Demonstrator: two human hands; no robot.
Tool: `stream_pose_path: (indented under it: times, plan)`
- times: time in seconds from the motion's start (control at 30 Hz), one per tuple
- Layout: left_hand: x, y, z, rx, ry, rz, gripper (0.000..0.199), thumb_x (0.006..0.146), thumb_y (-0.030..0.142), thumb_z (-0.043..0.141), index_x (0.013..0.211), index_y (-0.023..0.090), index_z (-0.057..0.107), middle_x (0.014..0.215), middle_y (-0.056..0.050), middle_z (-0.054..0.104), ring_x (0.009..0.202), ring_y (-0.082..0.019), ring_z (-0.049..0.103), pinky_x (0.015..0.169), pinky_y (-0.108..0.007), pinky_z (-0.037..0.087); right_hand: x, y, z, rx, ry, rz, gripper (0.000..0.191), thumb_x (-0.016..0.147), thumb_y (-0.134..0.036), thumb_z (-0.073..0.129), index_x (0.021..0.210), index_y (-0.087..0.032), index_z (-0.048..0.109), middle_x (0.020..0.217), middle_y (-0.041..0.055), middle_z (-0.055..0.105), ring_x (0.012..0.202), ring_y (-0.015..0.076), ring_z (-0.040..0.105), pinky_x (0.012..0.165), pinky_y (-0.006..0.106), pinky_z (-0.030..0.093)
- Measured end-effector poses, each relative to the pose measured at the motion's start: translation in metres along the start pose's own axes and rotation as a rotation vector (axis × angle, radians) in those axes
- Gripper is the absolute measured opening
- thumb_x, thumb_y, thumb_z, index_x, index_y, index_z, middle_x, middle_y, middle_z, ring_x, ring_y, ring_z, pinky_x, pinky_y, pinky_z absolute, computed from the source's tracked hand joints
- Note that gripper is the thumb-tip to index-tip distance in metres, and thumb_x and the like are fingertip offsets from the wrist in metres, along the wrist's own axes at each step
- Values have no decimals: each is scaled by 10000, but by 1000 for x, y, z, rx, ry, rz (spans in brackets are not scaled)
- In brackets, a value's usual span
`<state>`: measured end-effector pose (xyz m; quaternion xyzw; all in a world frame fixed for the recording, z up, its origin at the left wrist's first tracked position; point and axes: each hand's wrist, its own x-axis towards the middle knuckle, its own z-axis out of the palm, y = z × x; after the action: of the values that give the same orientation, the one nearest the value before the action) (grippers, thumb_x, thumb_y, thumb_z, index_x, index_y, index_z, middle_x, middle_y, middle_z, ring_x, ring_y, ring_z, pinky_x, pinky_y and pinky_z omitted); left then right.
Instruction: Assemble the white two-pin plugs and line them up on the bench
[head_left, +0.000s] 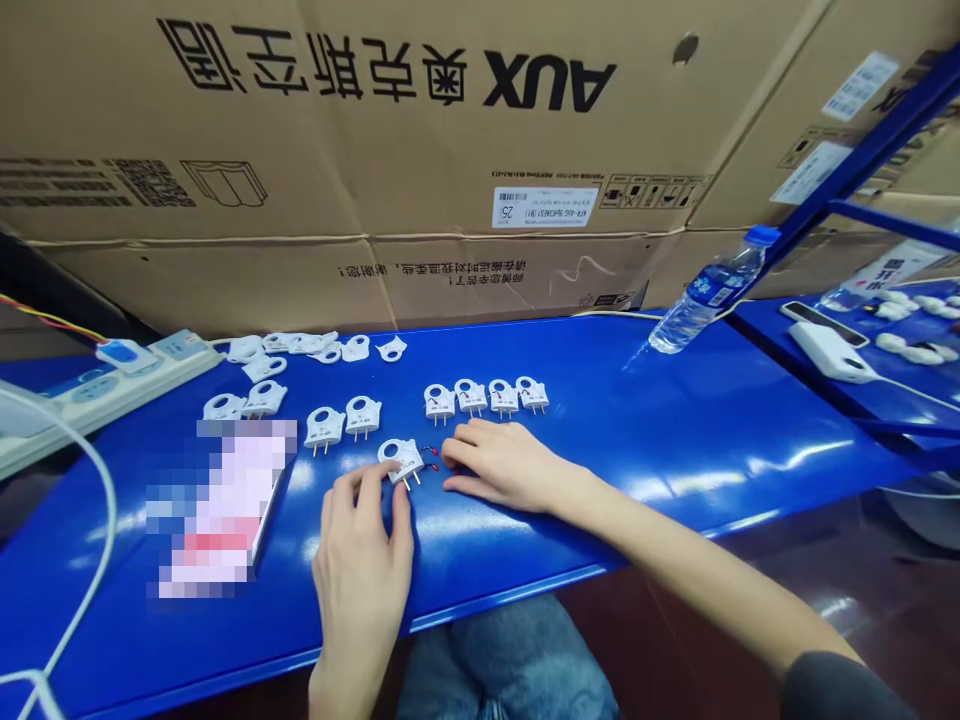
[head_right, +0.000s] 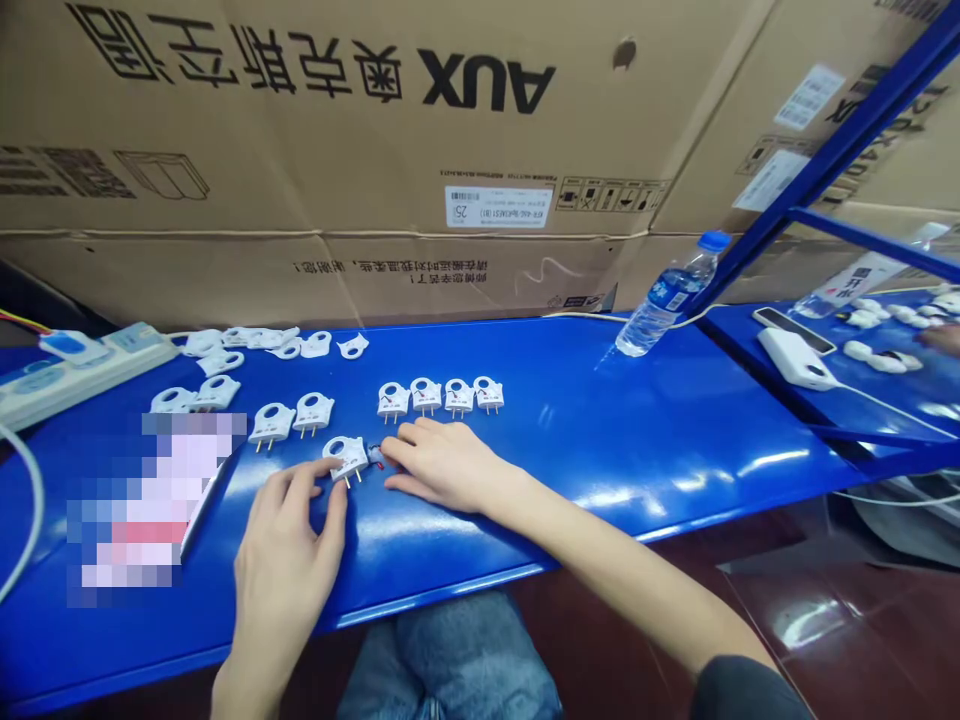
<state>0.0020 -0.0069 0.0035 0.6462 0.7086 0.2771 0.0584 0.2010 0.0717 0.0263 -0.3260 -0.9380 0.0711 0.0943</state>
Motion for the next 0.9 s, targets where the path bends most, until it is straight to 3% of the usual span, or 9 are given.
stream_pose_path:
  times: [0.23,0.57,0.73,0.9]
  plan:
    - [-1,-3,1,-67,36,49,287,1057,368,390,1161,230,619,1181,-108,685,1065,-306,637,784,-409,512,1,0,-1,35,-1,24,252,1064,-430,571,1044,-189,641,1023,51,676,861,178,613,627,290,355]
    - [-3,-5,1,-209,42,164,246,1050,345,477,1190,232,645,1111,-65,727,992,-226,696,835,-346,547,1,-3,-3,154,181,133,185,1070,-385,571,1070,-207,621,969,28,693,870,170,625,699,272,401]
    - [-3,-5,0,-236,26,223,244,1046,339,500,1198,243,665,1097,-54,739,968,-214,703,846,-335,550,0,-3,1,297,310,154,157,1035,-357,637,982,-210,617,901,13,671,818,162,605,713,260,424]
    - [-3,-5,0,-246,11,234,235,1044,347,511,1199,257,663,1095,-38,742,932,-197,714,834,-318,548,0,-4,2,521,340,185,124,1001,-330,689,992,-214,648,907,2,679,801,151,635,756,266,494]
